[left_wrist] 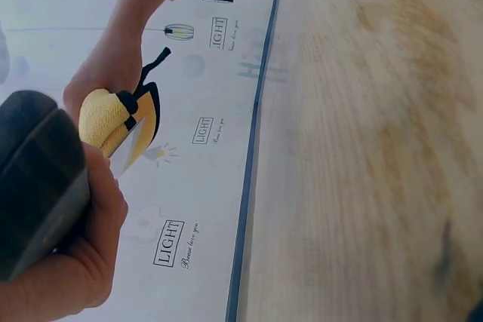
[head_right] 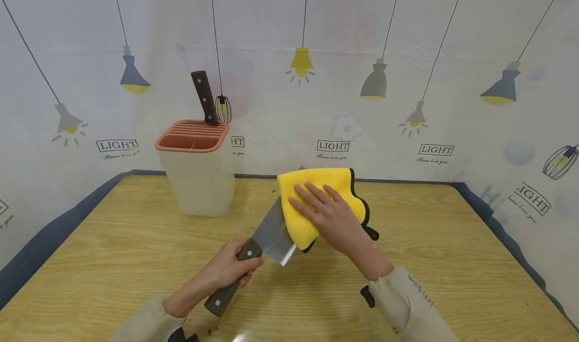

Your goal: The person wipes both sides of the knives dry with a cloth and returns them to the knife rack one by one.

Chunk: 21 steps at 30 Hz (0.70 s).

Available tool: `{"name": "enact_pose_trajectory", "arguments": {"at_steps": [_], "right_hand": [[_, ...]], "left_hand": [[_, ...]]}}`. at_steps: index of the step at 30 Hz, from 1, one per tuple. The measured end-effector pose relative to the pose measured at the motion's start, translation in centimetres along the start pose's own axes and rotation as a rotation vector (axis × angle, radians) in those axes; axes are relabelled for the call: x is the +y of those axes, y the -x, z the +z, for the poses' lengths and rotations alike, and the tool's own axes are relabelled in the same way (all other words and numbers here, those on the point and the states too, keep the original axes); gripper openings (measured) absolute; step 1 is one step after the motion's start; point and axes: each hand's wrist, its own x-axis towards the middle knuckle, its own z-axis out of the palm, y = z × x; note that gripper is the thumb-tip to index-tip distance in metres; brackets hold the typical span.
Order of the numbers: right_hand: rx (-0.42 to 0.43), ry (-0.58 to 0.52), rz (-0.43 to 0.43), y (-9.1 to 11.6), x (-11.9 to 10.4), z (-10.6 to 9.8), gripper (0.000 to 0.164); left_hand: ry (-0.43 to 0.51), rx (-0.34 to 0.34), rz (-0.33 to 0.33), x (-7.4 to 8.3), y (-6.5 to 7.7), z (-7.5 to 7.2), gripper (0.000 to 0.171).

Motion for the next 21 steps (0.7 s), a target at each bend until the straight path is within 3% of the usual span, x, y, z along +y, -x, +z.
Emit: {"name": "enact_pose_trajectory", "arguments": {"at_steps": [21], "right_hand": [[0.035,-0.004,0.142,0.6,1.5,0.9,0.070]], "left_hand": [[0.016,0.011,-0.016,0.2,0.2,-0.1,0.016]]}}
